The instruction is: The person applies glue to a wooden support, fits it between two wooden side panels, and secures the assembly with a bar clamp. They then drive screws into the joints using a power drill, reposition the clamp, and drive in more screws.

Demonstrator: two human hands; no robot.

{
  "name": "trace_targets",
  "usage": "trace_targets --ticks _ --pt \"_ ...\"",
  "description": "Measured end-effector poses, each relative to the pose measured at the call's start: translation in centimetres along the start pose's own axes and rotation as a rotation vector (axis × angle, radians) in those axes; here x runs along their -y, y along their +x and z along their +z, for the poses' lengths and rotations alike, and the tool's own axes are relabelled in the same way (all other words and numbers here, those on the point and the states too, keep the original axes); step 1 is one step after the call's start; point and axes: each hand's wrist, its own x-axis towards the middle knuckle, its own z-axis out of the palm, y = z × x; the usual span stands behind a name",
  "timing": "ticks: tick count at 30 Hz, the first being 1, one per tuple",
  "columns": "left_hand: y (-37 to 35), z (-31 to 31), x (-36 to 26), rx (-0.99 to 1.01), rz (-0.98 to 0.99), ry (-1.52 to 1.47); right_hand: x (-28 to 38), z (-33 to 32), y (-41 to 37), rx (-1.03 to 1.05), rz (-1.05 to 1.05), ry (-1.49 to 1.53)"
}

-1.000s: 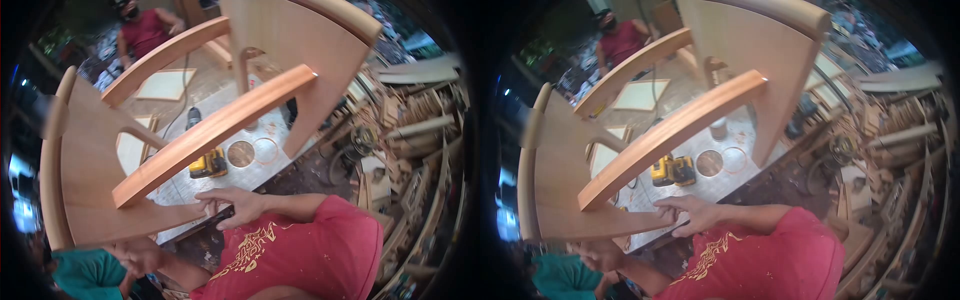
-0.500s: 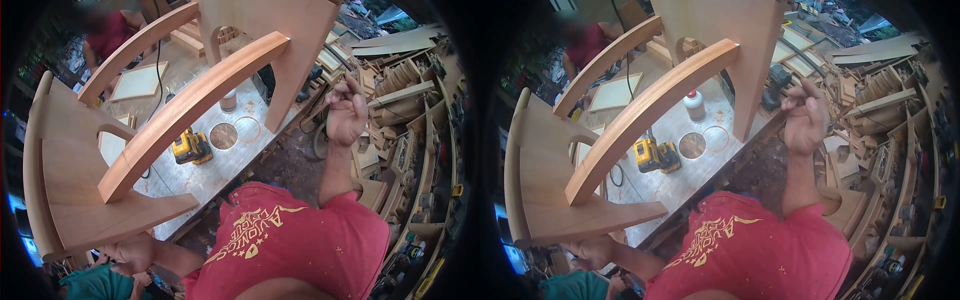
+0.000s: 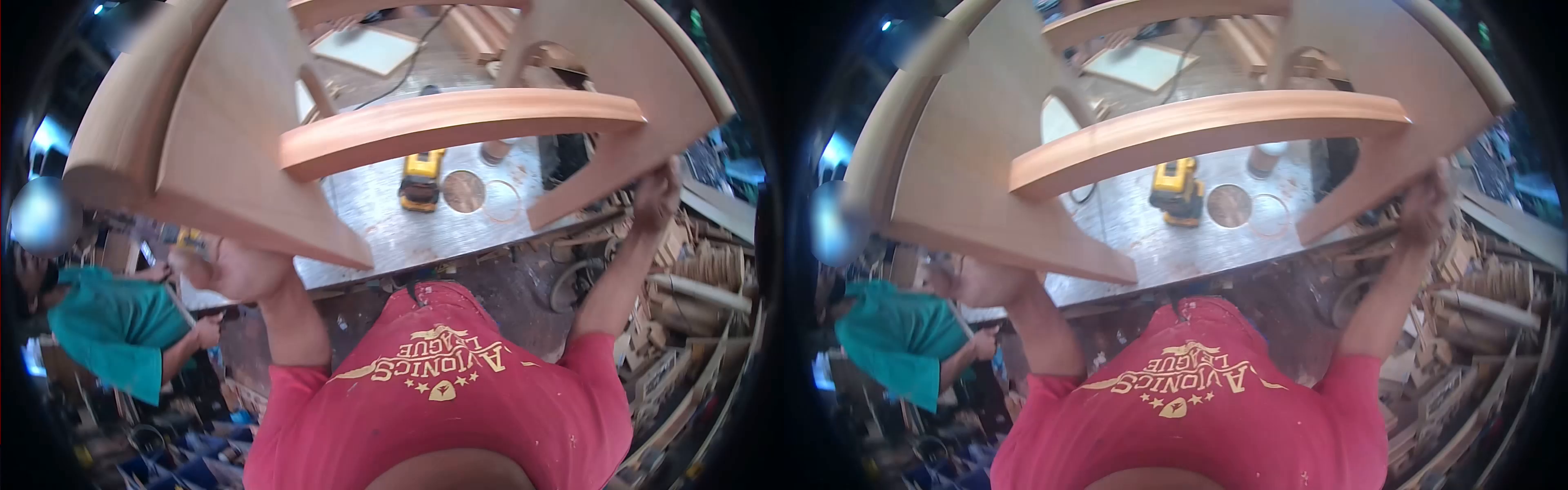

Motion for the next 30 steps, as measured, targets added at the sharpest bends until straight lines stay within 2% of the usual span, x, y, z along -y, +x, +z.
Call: trace_targets --ticks 3,5,11,14,17,21,25,27,28,30 --pt "0.1 0.0 0.2 -0.013 -0.014 -0.035 2.2 5.1 -0.8 -0.009 -0.030 -0.033" --pt "0.0 0.5 0.5 -0.071 -0.001 -0.100 2.2 5.1 -0.8 0.008 -0.032 -0.042" --pt "0.0 0.2 0.2 0.059 -0.111 -0.205 1.9 4.9 -0.6 -0.001 -0.068 -0.135" --pt "-0.1 -0.5 0.1 0.093 -0.114 -0.147 1.7 4.6 -0.5 0.008 -0.062 -0.140" --pt "-0.1 -0.4 0.1 0.056 -0.083 -0.026 1.9 4.7 -0.7 0.020 -0.050 -0.139" --pt "0.4 0.6 0.9 0.053 -0.058 -0.065 2.0 5.4 -0.8 -0.025 -0.036 -0.122" --pt "0.0 0.2 0.8 -0.067 -0.045 -0.052 0.6 1.1 -0.2 0.022 0.008 -0.053" --pt "-2.1 -2.3 -0.7 -0.228 -0.086 0.351 0.6 0.0 -0.3 0.102 -0.130 -0.149" --pt "-1.1 0.6 0.1 -0.195 -0.015 0.548 0.6 -0.4 -0.2 0.141 -0.220 -0.186" --pt "-1.0 3.0 1.8 -0.158 0.070 0.755 1.1 0.8 -0.9 0.106 -0.426 -0.194"
